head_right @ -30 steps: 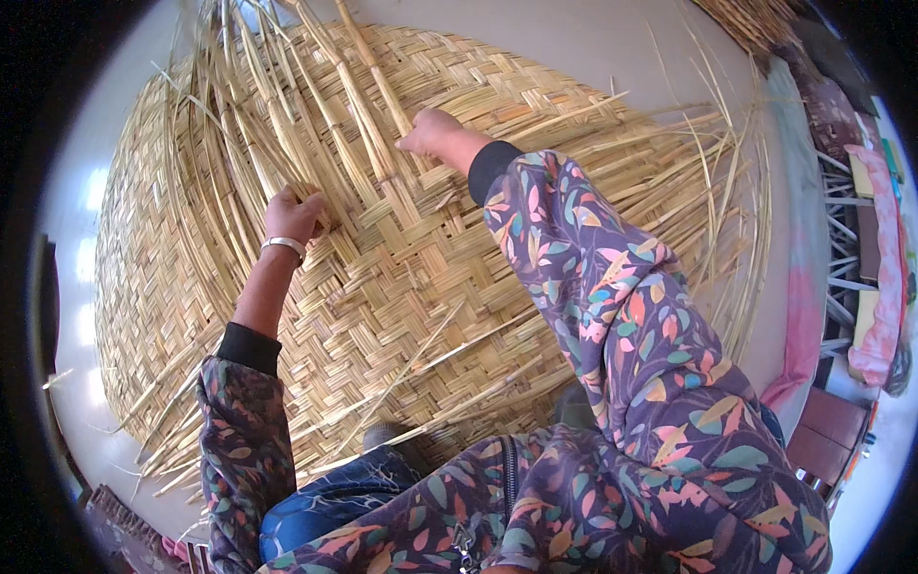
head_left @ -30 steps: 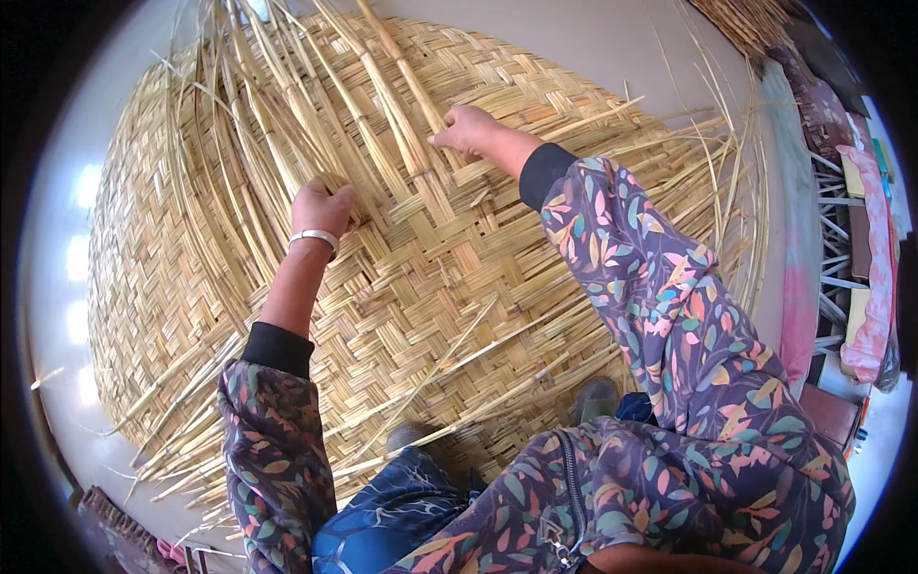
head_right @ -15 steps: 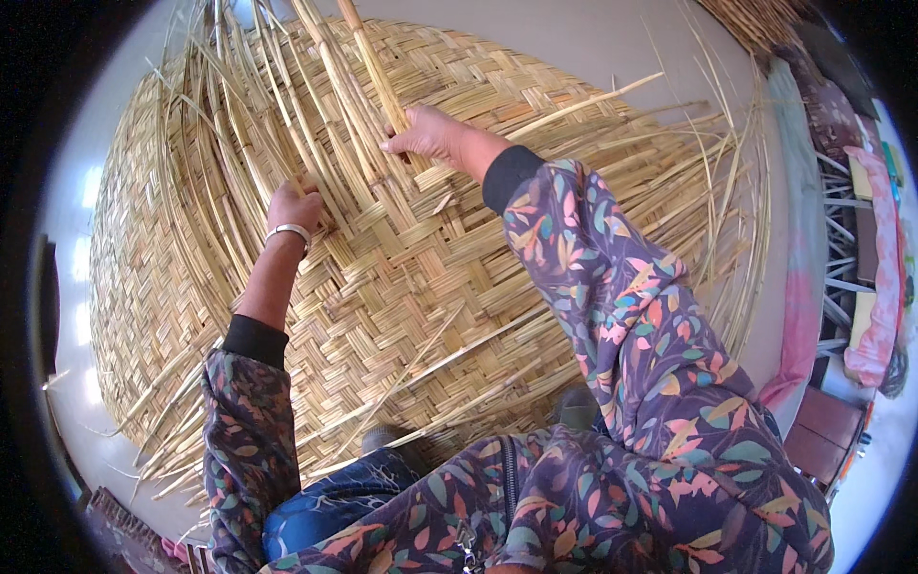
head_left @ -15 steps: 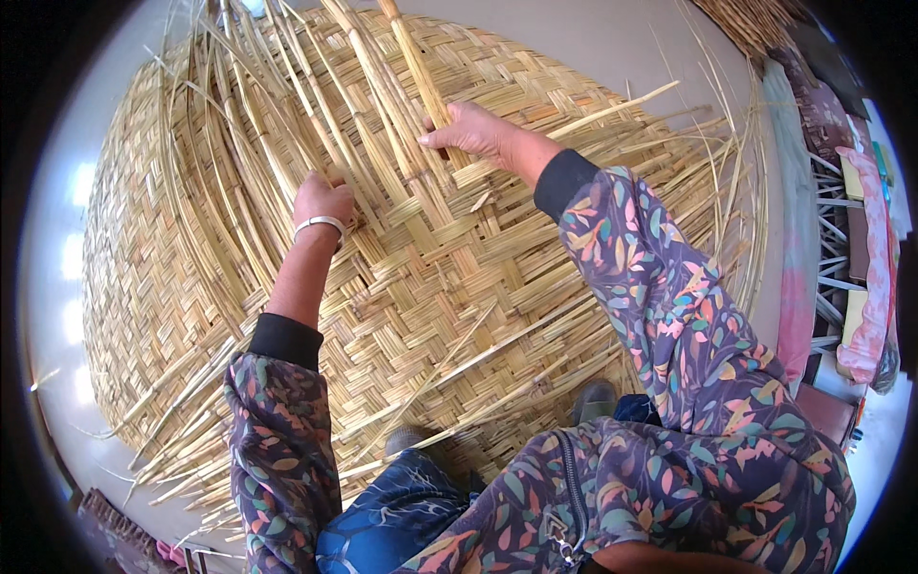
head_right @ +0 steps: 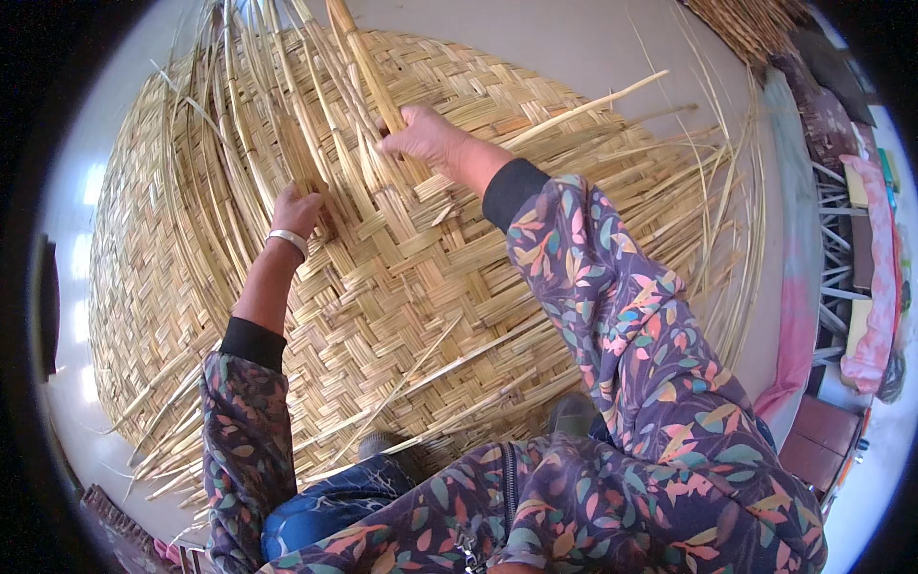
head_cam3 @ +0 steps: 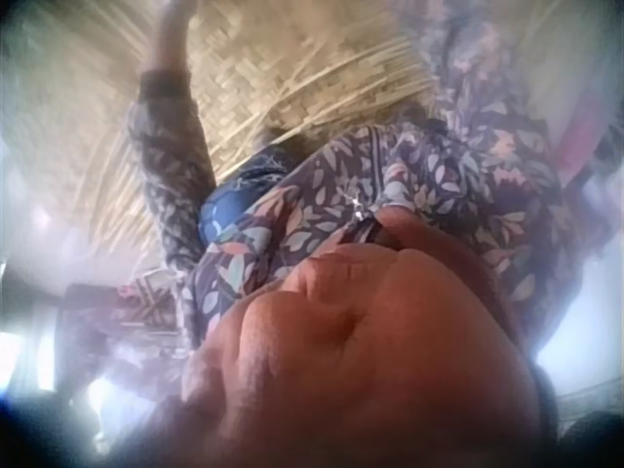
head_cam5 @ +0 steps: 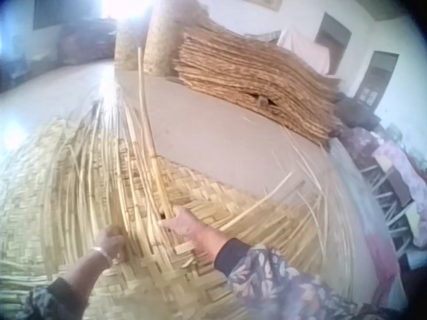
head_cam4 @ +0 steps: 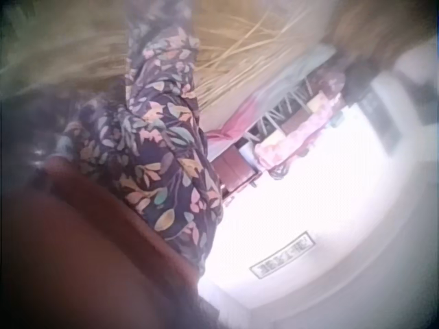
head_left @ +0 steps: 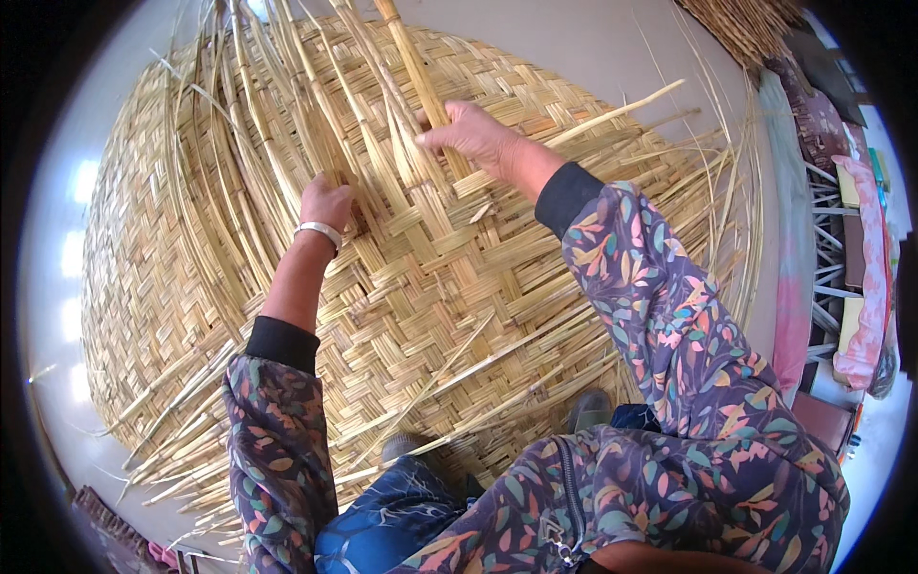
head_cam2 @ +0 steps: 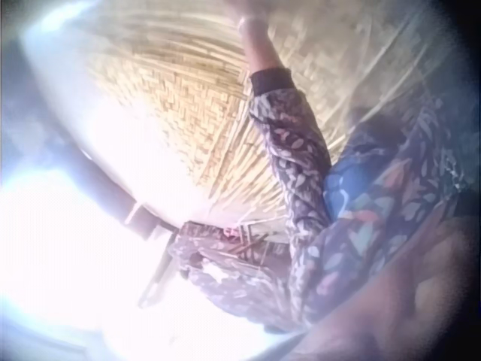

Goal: The person weaves a large basket by hand, interlacing thin bamboo strips through a pre-formed frame. They repeatedly pull, align, and press the strips to maintain a tight weave pattern.

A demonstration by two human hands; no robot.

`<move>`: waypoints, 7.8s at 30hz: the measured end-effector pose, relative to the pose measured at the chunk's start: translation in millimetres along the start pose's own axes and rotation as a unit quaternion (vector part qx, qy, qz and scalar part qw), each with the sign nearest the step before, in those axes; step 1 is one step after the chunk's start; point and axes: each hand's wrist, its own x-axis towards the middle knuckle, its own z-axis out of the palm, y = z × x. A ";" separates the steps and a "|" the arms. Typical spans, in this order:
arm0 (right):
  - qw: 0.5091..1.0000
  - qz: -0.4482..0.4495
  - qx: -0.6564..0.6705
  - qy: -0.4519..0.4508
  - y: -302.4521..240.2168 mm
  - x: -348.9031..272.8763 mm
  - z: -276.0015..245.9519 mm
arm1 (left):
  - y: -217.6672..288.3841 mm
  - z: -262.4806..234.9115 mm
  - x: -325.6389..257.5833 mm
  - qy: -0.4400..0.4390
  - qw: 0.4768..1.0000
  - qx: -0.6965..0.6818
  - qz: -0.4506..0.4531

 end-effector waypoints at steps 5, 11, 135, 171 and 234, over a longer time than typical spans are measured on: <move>0.978 -0.032 0.169 -0.116 -49.2 22.5 8.9 | -2.3 -14.7 0.6 -0.059 0.965 -0.220 -0.132; 0.928 0.090 0.293 -0.211 -62.9 36.9 12.6 | -3.3 -18.3 -4.3 -0.026 0.886 -0.421 -0.191; 0.966 -0.014 -0.148 0.212 103.8 -127.9 25.2 | 6.3 71.4 -84.8 0.101 0.905 0.391 0.135; 0.953 0.051 -0.290 0.070 91.6 -187.7 -0.4 | 54.2 95.6 -14.8 0.124 0.847 0.479 0.196; 0.899 -0.101 -0.421 -0.070 16.5 -4.7 161.2 | -64.3 -146.1 -83.1 0.123 0.974 0.188 0.030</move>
